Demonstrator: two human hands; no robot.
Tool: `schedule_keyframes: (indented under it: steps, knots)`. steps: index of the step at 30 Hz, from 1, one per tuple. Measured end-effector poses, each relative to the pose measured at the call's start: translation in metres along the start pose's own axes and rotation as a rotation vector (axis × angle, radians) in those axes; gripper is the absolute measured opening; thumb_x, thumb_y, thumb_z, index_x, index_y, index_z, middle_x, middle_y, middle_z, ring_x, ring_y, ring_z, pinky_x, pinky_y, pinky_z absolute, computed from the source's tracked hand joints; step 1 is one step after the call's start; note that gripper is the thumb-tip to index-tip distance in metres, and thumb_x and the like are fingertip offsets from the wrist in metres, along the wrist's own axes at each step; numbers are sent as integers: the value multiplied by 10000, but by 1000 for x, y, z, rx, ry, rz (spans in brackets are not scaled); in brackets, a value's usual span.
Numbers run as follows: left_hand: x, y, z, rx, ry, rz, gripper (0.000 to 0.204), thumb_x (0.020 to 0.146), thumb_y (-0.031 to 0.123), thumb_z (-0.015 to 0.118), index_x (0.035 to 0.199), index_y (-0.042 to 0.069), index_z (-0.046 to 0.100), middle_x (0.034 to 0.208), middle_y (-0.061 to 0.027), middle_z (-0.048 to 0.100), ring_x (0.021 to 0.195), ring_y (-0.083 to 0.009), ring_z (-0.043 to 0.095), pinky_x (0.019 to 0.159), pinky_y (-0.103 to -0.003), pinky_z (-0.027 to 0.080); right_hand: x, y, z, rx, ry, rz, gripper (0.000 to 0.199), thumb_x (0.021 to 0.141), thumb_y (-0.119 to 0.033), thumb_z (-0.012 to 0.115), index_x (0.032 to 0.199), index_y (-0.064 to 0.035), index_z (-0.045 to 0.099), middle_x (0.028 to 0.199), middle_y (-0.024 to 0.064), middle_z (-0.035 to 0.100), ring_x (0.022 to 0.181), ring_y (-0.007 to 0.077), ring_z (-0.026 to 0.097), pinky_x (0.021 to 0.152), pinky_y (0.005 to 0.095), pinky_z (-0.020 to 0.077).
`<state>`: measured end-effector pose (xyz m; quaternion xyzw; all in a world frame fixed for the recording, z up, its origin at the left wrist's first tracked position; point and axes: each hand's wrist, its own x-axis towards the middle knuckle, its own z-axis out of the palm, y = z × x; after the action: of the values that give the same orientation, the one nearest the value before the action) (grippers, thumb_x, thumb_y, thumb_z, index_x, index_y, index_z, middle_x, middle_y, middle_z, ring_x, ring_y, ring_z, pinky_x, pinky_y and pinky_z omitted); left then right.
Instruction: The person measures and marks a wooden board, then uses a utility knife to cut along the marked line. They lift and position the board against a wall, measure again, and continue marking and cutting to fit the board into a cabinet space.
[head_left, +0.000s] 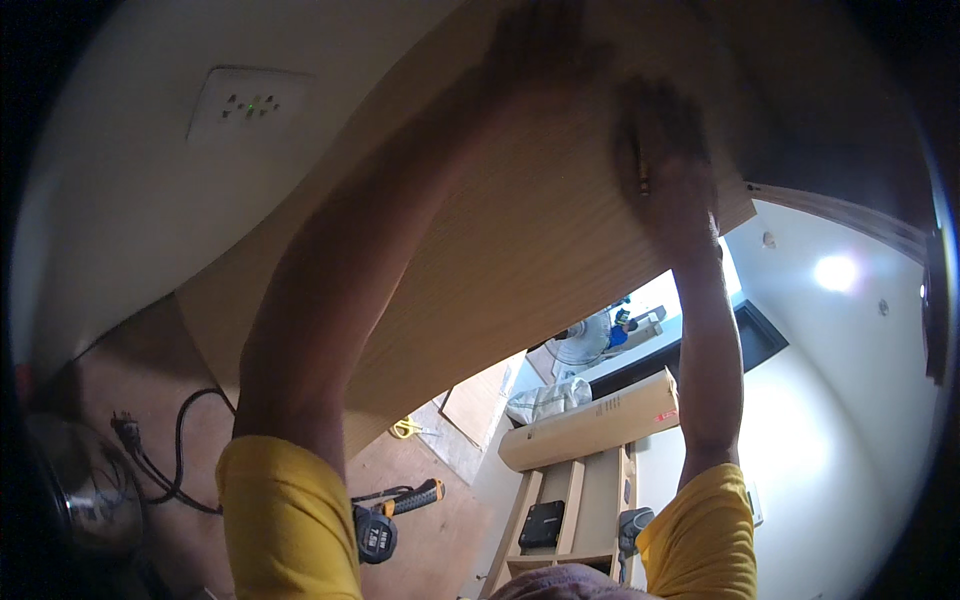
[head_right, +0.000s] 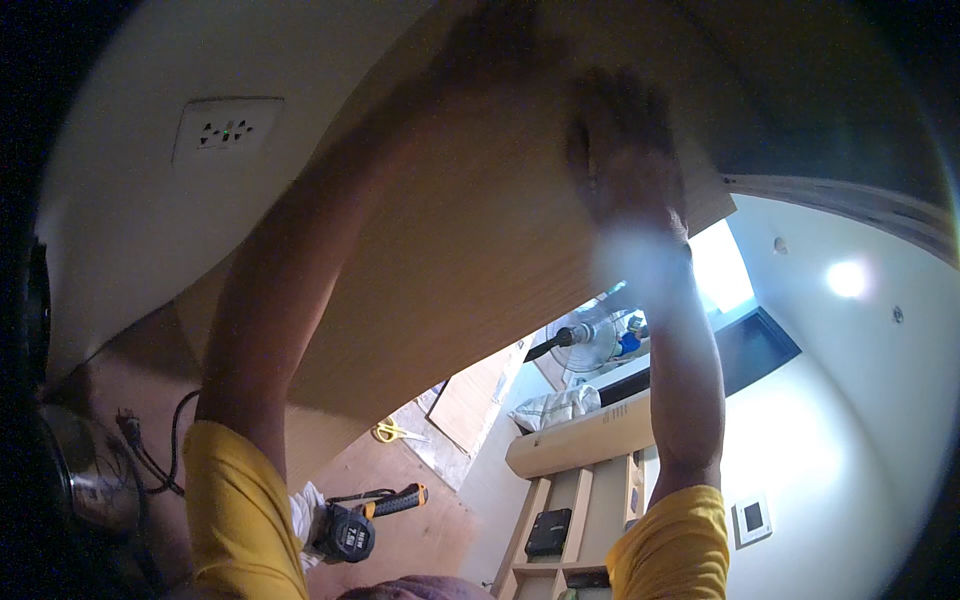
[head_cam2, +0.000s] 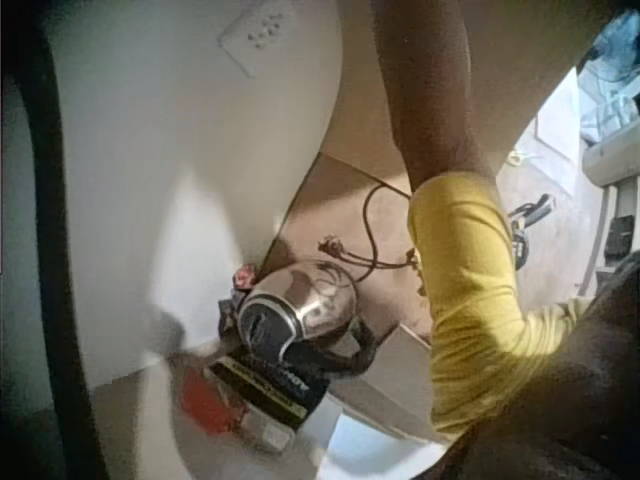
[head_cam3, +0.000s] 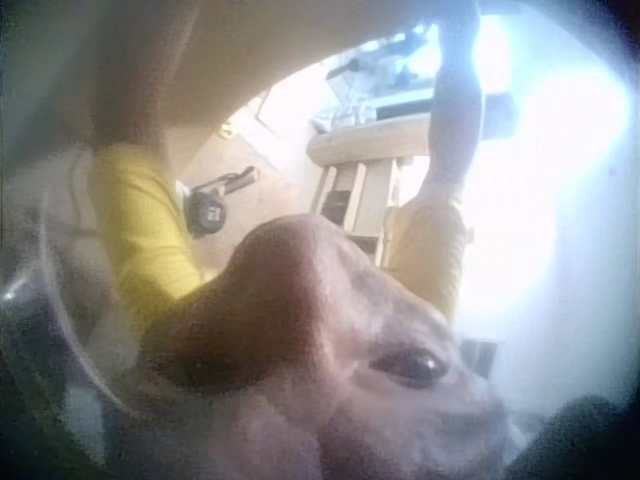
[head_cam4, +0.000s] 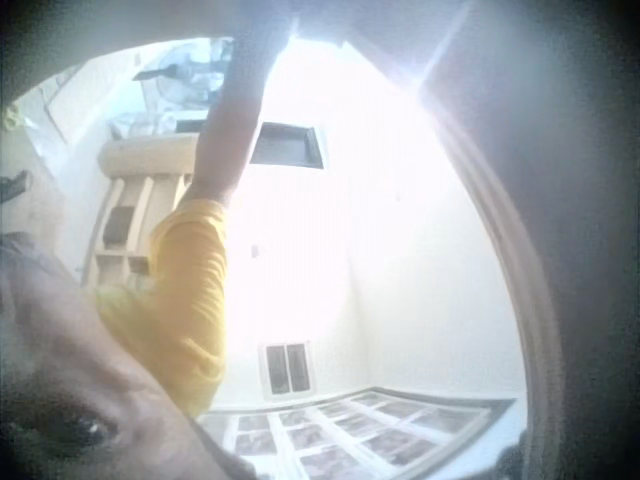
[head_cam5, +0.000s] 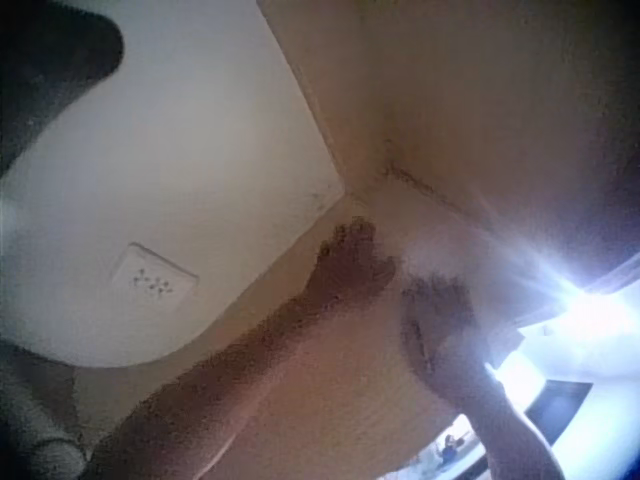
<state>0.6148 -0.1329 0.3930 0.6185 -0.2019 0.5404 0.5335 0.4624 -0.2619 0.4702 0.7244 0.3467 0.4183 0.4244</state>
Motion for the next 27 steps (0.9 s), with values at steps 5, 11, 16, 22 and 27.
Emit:
schedule_keyframes:
  steps: [5,11,16,22,27]
  knots:
    - [27,5,-22,23,-283,-148,865,1024,575,458,1598,-12,188,1663,-252,188,1544,-437,151,1250,-548,152,-1,-8,-15,183,59,67,377,920,-128,632,1278,-12,649,1322,230,636,1273,427,574,1142,524,408]
    - [14,24,-32,30,-264,-202,1137,870,729,575,1606,-20,139,1681,-241,126,1561,-411,89,1248,-578,106,-49,-11,-53,194,152,-28,288,891,-30,607,1158,35,692,1176,234,703,1145,437,660,1088,514,476]
    - [8,19,-21,-8,-217,-204,1218,816,767,608,1609,-19,120,1685,-236,109,1565,-402,68,1246,-588,90,-77,4,-62,-94,83,137,213,890,41,582,1064,57,703,1183,210,715,1103,397,703,1003,454,553]
    - [2,12,-10,-57,-155,-201,1316,752,812,647,1613,-19,98,1691,-230,89,1570,-392,44,1243,-600,71,-80,0,-59,-101,341,368,71,941,-4,640,987,16,690,1100,137,737,938,248,735,783,342,592]
    - [6,17,-9,-84,-92,-196,1398,699,849,679,1616,-19,79,1696,-225,73,1575,-384,23,1241,-610,56,-69,-2,-64,-142,345,443,82,941,-50,711,992,8,682,944,108,749,837,171,720,712,292,575]
